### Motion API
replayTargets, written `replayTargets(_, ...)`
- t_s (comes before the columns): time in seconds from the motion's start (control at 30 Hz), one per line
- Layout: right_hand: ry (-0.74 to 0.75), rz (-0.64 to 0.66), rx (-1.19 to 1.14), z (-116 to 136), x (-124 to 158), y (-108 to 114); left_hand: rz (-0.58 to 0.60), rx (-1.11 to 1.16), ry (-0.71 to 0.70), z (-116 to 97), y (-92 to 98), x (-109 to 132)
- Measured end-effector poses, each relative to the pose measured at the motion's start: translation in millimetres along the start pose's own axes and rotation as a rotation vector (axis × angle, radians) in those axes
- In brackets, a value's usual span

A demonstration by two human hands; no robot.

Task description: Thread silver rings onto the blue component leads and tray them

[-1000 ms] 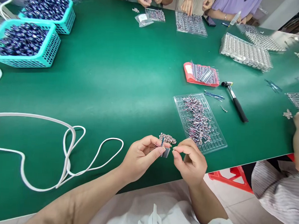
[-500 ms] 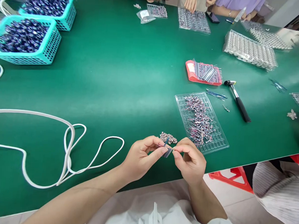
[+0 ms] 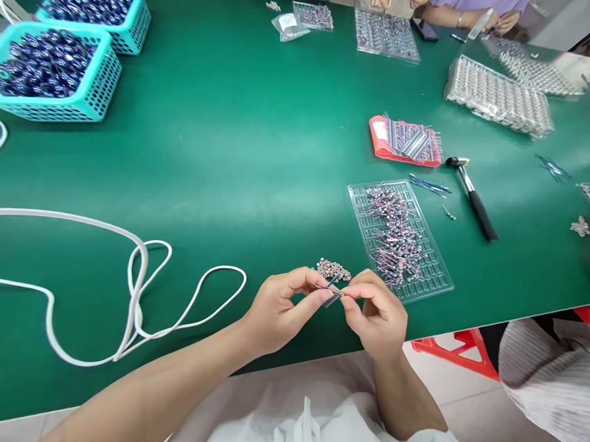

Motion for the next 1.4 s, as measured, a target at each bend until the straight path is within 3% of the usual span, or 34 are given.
replayTargets(0.53,-0.05,0.095,-0.04,0,-2,1,0.048,-0.197,-0.101,-5,0.3,-1)
replayTargets(0.9,-0.185,0.26,-0.293,-7,-3,5,0.079,-0.083,0.071,-3,1.0,-1)
replayTargets(1.4,-0.27,0.348,-0.464,-13,-2,5,0.107,-0.118,0.092,-7,-0.9,-1)
Point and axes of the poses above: each hand's wrist, its own x-axis away from the middle knuckle, its own y-axis out of the back of the hand, z = x × y, the point moved 2 cm from there along -x, towards the middle knuckle, and after that the axes turned 14 degrees about x, right-handed, at the moved point
